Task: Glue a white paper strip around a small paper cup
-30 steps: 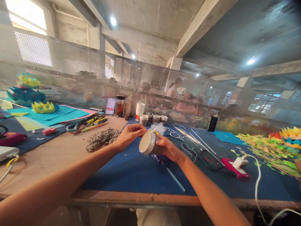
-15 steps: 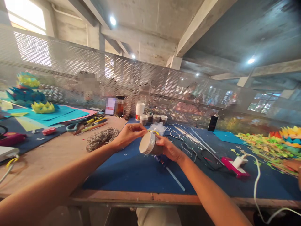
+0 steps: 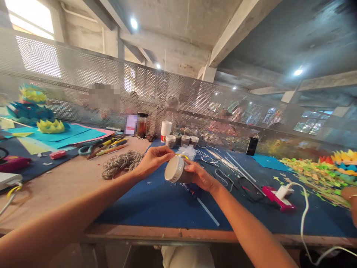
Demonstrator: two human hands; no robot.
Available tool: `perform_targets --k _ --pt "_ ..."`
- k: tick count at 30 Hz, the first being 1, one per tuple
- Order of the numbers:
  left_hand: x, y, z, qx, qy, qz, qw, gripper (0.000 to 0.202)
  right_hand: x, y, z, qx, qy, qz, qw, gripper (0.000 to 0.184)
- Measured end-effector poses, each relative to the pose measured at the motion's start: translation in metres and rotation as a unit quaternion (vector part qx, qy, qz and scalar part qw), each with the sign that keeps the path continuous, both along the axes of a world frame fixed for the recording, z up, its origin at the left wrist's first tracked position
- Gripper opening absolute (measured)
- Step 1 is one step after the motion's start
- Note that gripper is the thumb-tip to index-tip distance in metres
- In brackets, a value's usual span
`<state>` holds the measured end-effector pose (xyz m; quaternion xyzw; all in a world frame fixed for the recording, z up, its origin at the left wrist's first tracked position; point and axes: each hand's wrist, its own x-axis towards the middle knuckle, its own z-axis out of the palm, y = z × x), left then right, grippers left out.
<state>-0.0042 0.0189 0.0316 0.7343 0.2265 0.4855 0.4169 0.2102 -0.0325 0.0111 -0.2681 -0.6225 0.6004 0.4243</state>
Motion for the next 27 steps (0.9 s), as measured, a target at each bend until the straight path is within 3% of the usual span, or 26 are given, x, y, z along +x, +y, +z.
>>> perform_targets --k 6,13,15,22,27 --pt "-0.001 0.002 -0.001 0.02 0.004 -0.01 1.0 0.027 0.0 0.001 -0.001 -0.01 0.006 0.014 1.0 0.037" --pt "0.003 -0.004 -0.004 0.13 0.027 0.062 0.989 0.019 -0.003 0.002 -0.005 -0.001 0.001 -0.01 1.0 0.035" --pt "0.003 -0.005 -0.004 0.101 0.01 0.058 0.993 0.02 -0.003 0.002 -0.004 -0.012 0.014 -0.002 1.0 0.035" --pt "0.002 0.003 -0.007 -0.118 -0.071 -0.029 0.99 0.028 -0.003 0.003 -0.002 -0.04 0.07 0.032 0.996 0.039" --pt "0.004 0.01 -0.011 -0.167 -0.099 -0.042 0.98 0.025 -0.001 0.004 -0.001 -0.045 0.065 0.016 0.997 0.042"
